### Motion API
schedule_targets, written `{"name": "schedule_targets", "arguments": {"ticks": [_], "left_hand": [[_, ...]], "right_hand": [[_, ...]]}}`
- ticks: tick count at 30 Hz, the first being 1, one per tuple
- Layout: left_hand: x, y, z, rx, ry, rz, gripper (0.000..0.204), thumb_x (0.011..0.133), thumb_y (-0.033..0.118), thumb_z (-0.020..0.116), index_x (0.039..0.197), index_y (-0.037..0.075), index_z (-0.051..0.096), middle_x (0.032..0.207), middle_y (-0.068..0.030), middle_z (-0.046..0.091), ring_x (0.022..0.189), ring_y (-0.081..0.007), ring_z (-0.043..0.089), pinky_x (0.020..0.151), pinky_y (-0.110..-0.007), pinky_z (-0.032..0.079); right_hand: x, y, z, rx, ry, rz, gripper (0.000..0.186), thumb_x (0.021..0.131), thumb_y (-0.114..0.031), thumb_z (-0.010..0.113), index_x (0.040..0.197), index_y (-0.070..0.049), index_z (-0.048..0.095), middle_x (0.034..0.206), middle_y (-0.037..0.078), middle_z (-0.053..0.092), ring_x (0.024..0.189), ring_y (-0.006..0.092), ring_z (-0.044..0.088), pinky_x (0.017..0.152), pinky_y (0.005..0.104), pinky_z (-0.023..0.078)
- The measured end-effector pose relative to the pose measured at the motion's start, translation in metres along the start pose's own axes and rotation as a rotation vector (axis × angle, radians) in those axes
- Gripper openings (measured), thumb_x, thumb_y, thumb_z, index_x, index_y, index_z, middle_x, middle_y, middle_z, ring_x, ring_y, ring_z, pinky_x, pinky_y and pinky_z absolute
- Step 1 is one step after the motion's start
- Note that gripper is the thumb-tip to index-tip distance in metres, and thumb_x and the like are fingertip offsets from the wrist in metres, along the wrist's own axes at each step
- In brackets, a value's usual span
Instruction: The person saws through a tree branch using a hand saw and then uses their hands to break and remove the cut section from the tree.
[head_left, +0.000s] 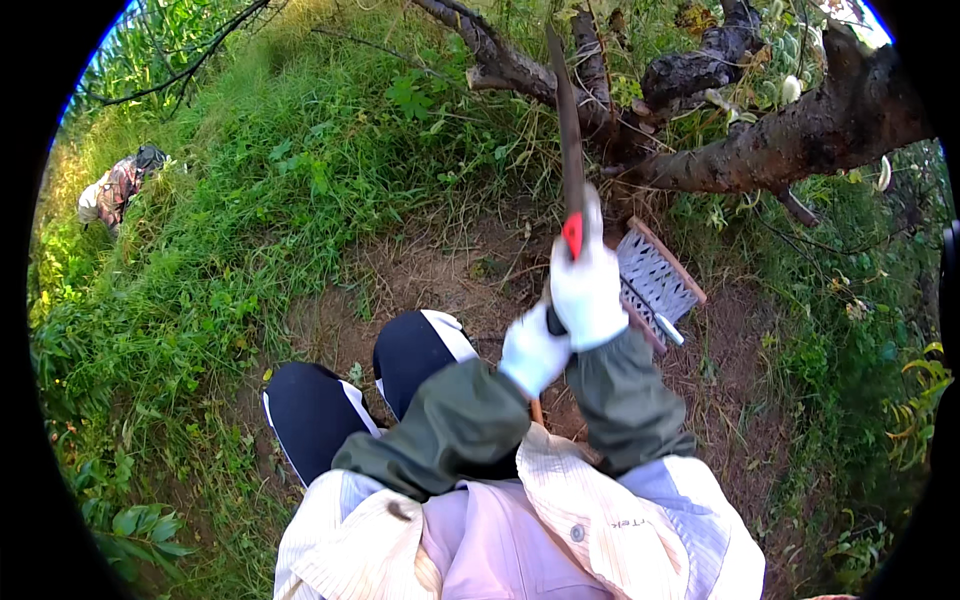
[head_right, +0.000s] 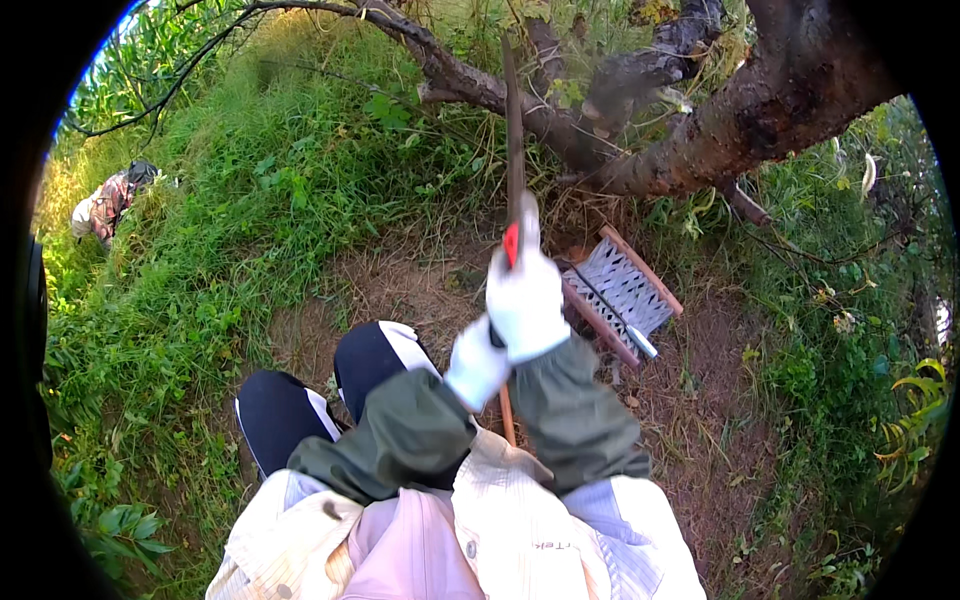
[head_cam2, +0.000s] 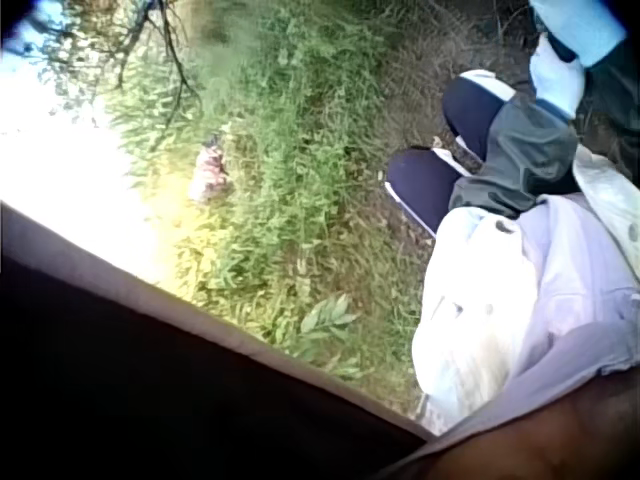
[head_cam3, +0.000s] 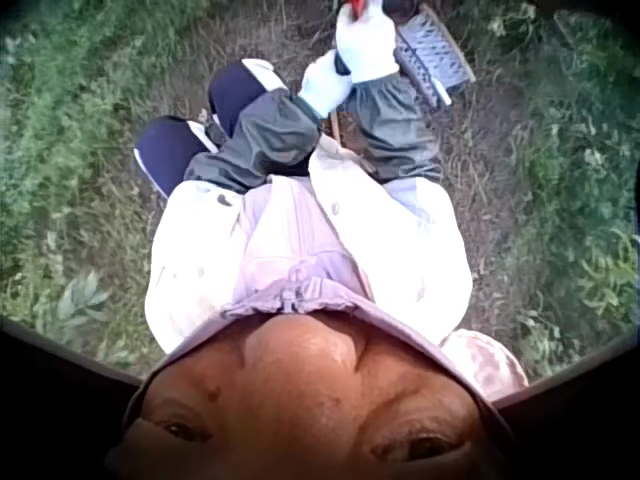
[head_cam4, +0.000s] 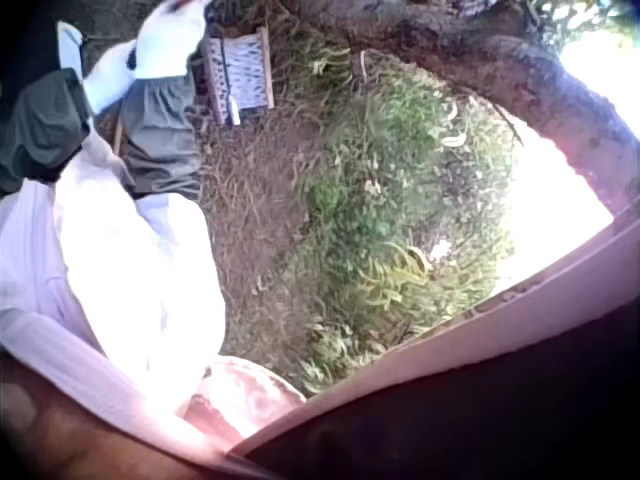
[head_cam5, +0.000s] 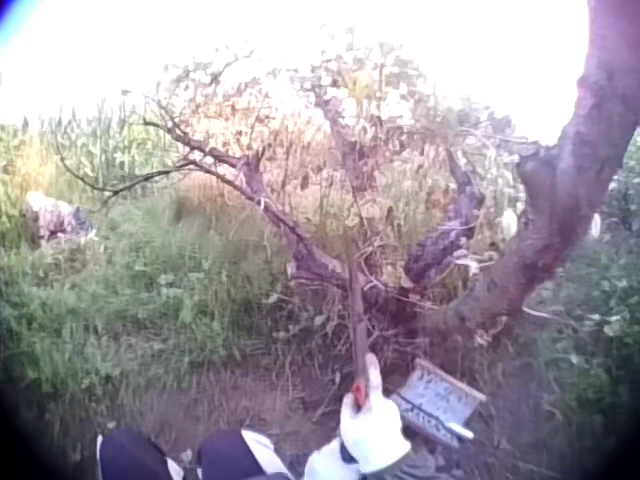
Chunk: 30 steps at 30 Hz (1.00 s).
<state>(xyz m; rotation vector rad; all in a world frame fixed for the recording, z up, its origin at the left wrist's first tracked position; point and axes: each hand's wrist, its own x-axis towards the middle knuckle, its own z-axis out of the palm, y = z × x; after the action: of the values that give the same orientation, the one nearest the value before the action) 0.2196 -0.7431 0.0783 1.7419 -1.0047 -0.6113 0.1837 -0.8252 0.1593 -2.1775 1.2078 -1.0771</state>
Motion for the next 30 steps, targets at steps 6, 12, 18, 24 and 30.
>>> {"name": "schedule_targets", "arguments": {"ticks": [6, 12, 18, 24, 30], "left_hand": [[-0.025, -0.011, 0.002, 0.091, -0.074, 0.025, 0.056, 0.071, 0.036, 0.070, 0.116, 0.007, 0.055, 0.085, -0.0214, 0.065, 0.084, -0.0375, 0.063, 0.075, -0.044, 0.051], [0.079, 0.033, -0.007, 0.013, 0.027, 0.060, 0.026, 0.080, 0.022, 0.064, 0.097, 0.002, 0.061, 0.089, -0.0199, 0.066, 0.089, -0.0324, 0.064, 0.073, -0.036, 0.049], [-0.061, -0.043, 0.001, 0.064, -0.137, -0.056, 0.052, 0.073, 0.035, 0.066, 0.121, 0.017, 0.056, 0.093, -0.0214, 0.065, 0.090, -0.0382, 0.061, 0.078, -0.046, 0.049], [0.081, -0.031, 0.011, 0.193, 0.278, 0.325, 0.026, 0.081, 0.029, 0.061, 0.093, 0.007, 0.055, 0.075, -0.0170, 0.062, 0.072, -0.0390, 0.060, 0.065, -0.049, 0.047], [0.006, -0.104, 0.028, 0.031, 0.072, 0.197, 0.032, 0.084, 0.021, 0.059, 0.113, 0.008, 0.057, 0.089, -0.0193, 0.065, 0.082, -0.0334, 0.064, 0.066, -0.042, 0.049]], "right_hand": [[-0.025, -0.002, -0.012, 0.110, -0.023, -0.006, 0.070, 0.082, -0.006, 0.054, 0.144, -0.015, 0.022, 0.073, 0.022, 0.062, 0.067, 0.0384, 0.063, 0.061, 0.0423, 0.052], [0.076, 0.000, 0.010, 0.006, 0.140, -0.023, 0.064, 0.084, -0.015, 0.054, 0.142, -0.021, 0.026, 0.072, 0.026, 0.059, 0.067, 0.0439, 0.059, 0.057, 0.0488, 0.047], [-0.079, 0.021, 0.005, 0.169, 0.090, -0.096, 0.073, 0.080, -0.005, 0.055, 0.145, -0.015, 0.022, 0.067, 0.021, 0.061, 0.057, 0.0377, 0.062, 0.053, 0.0427, 0.052], [0.042, 0.019, 0.048, -0.057, 0.156, -0.012, 0.069, 0.083, -0.017, 0.056, 0.143, -0.017, 0.023, 0.068, 0.022, 0.061, 0.062, 0.0404, 0.061, 0.057, 0.0480, 0.051], [-0.048, 0.032, 0.051, 0.115, 0.144, -0.001, 0.074, 0.081, -0.008, 0.058, 0.145, -0.018, 0.023, 0.071, 0.022, 0.062, 0.062, 0.0361, 0.063, 0.056, 0.0402, 0.052]]}}
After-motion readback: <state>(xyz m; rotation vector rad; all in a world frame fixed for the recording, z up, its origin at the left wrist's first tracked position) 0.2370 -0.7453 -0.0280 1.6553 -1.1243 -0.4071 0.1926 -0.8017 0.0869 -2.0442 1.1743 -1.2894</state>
